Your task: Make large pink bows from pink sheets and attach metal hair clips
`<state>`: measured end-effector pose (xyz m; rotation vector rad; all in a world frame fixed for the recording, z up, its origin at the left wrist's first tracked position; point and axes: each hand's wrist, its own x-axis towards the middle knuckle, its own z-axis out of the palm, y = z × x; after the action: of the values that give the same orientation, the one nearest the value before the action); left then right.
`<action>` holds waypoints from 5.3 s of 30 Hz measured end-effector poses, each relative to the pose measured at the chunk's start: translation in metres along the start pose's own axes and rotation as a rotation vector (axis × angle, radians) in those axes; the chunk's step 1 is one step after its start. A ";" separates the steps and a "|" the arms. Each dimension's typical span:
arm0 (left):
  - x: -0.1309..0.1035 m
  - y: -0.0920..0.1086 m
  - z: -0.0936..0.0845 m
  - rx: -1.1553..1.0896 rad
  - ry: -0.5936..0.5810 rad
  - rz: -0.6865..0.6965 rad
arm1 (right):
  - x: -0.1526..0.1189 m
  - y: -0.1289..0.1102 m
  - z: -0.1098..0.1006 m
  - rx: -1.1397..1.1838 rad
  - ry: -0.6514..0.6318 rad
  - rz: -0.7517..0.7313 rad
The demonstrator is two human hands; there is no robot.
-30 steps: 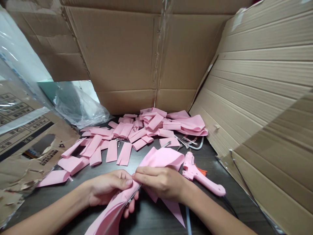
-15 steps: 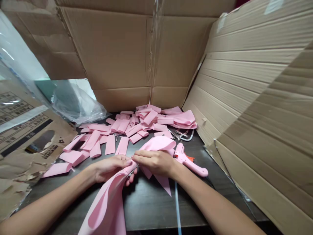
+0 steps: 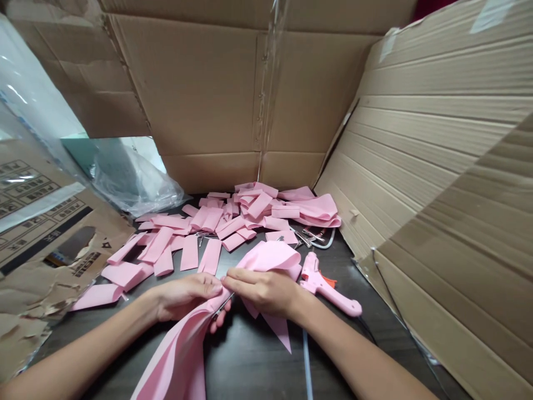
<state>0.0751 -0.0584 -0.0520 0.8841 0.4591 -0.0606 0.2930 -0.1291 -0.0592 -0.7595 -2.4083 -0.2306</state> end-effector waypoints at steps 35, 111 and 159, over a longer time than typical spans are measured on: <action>0.044 -0.001 0.037 -0.234 0.009 0.427 | -0.012 -0.002 -0.003 -0.099 0.267 0.258; 0.050 -0.009 0.019 0.280 0.486 0.625 | 0.000 0.005 0.006 1.563 0.213 1.203; 0.043 -0.003 0.033 0.025 0.469 0.528 | 0.001 -0.005 0.013 1.129 0.327 1.383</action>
<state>0.1253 -0.0795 -0.0534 1.0214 0.6456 0.6376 0.2831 -0.1282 -0.0688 -1.3562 -0.9330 1.2784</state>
